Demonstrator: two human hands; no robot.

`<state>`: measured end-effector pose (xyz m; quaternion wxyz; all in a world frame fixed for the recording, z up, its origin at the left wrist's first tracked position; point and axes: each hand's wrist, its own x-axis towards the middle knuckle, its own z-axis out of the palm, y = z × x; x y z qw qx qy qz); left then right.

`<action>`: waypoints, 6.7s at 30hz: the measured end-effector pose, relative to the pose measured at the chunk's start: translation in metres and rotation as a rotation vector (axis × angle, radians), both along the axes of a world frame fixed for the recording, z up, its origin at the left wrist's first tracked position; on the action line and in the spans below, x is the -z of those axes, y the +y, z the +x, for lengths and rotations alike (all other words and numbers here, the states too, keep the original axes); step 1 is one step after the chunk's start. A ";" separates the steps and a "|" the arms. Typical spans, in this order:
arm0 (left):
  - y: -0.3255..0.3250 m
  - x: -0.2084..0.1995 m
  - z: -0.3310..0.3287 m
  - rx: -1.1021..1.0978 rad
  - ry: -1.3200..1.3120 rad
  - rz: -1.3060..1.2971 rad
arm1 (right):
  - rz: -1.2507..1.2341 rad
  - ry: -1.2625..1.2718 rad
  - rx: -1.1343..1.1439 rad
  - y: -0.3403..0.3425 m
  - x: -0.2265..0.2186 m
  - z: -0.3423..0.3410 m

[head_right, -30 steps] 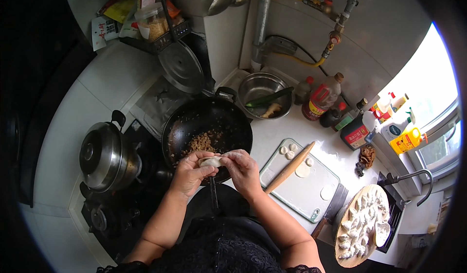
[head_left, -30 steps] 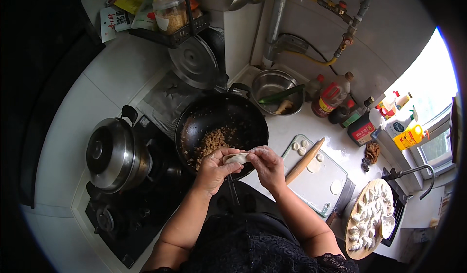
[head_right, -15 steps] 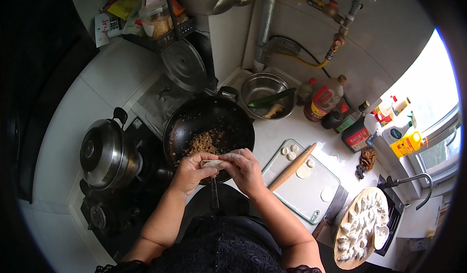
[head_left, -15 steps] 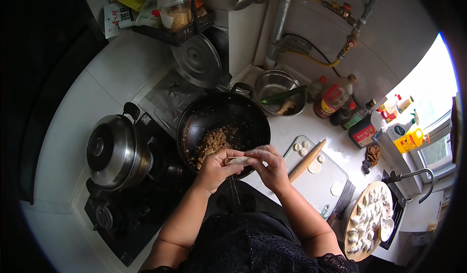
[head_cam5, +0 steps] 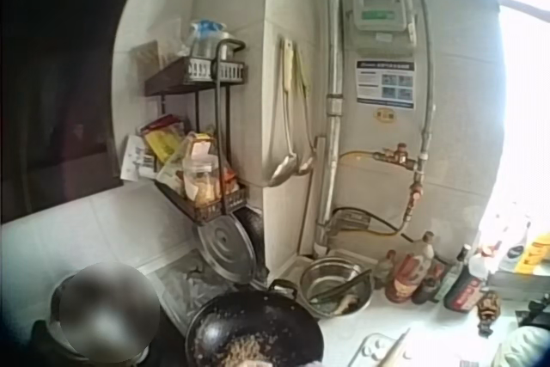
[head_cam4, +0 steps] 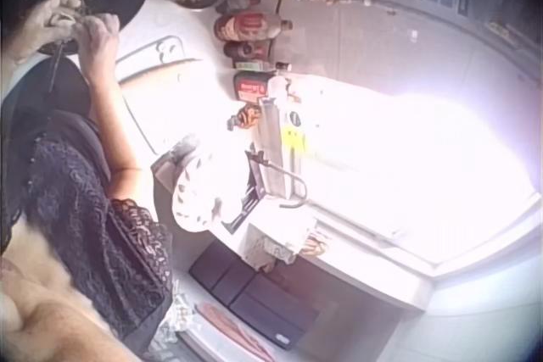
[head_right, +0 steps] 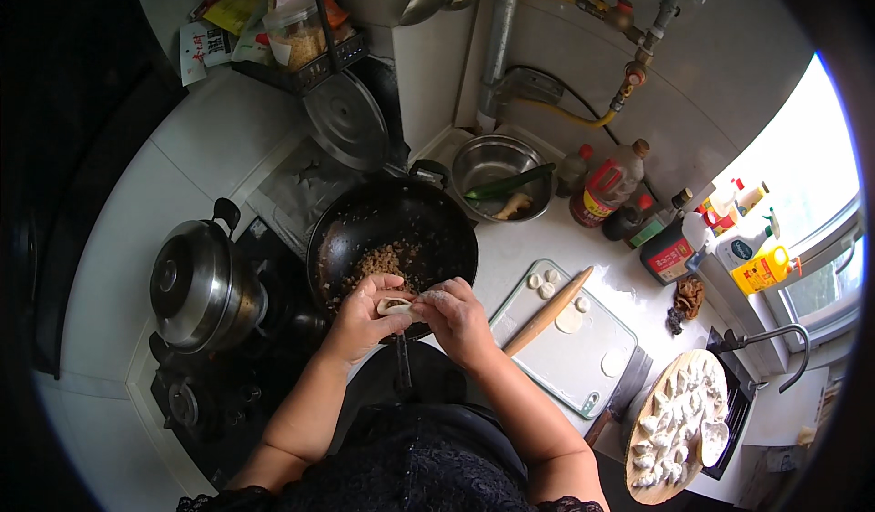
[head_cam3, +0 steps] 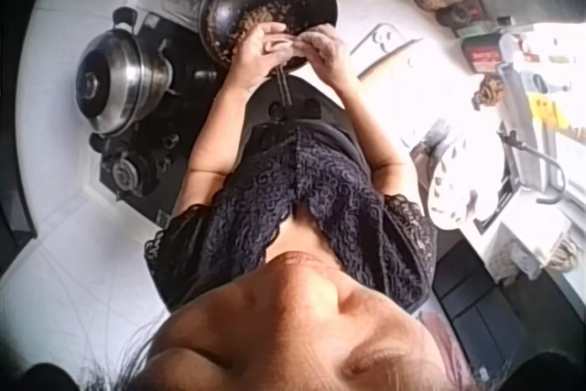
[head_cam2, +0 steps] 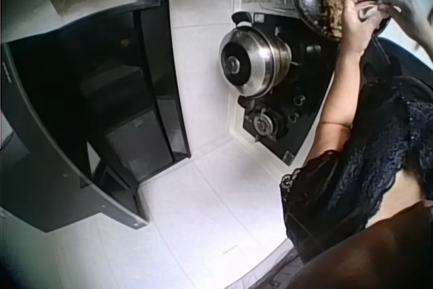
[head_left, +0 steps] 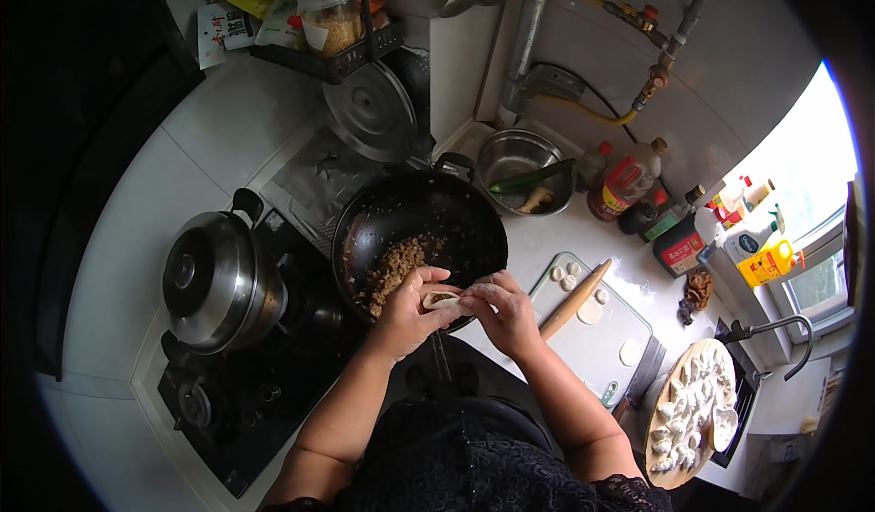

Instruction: The person prepares dumplings by scooping cooked filling from a wok into dough wrappers using chopsticks. They fold the wrappers by hand and place the finished dumplings onto a wooden tray. The person also uses a rolling pin to flatten dough balls into circular wrappers on a cutting board.

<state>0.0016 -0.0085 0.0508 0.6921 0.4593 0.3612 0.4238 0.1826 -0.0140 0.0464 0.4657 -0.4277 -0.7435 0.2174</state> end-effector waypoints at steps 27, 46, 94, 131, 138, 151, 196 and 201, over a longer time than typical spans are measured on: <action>0.006 -0.007 0.000 0.006 0.346 0.282 | 0.110 -0.052 -0.044 0.009 -0.009 -0.008; 0.004 0.012 0.001 -0.053 0.204 0.179 | 0.057 0.028 -0.001 0.008 -0.005 -0.009; -0.007 0.012 0.023 -0.085 0.022 -0.227 | -0.179 -0.098 0.070 0.010 0.006 0.004; -0.025 0.005 0.055 0.198 -0.021 -0.272 | -0.086 -0.018 0.451 -0.067 -0.001 0.030; -0.049 -0.007 0.109 0.203 -0.034 -0.273 | -0.251 0.178 0.500 -0.107 -0.014 0.080; -0.150 0.000 0.295 0.566 0.009 -0.331 | -0.103 0.009 0.791 -0.254 0.001 0.242; -0.124 0.110 0.238 0.182 0.236 -0.339 | -0.930 -0.540 0.847 -0.155 0.189 0.235; -0.113 0.104 0.222 0.180 0.232 -0.353 | -0.427 -0.417 0.886 -0.160 0.208 0.236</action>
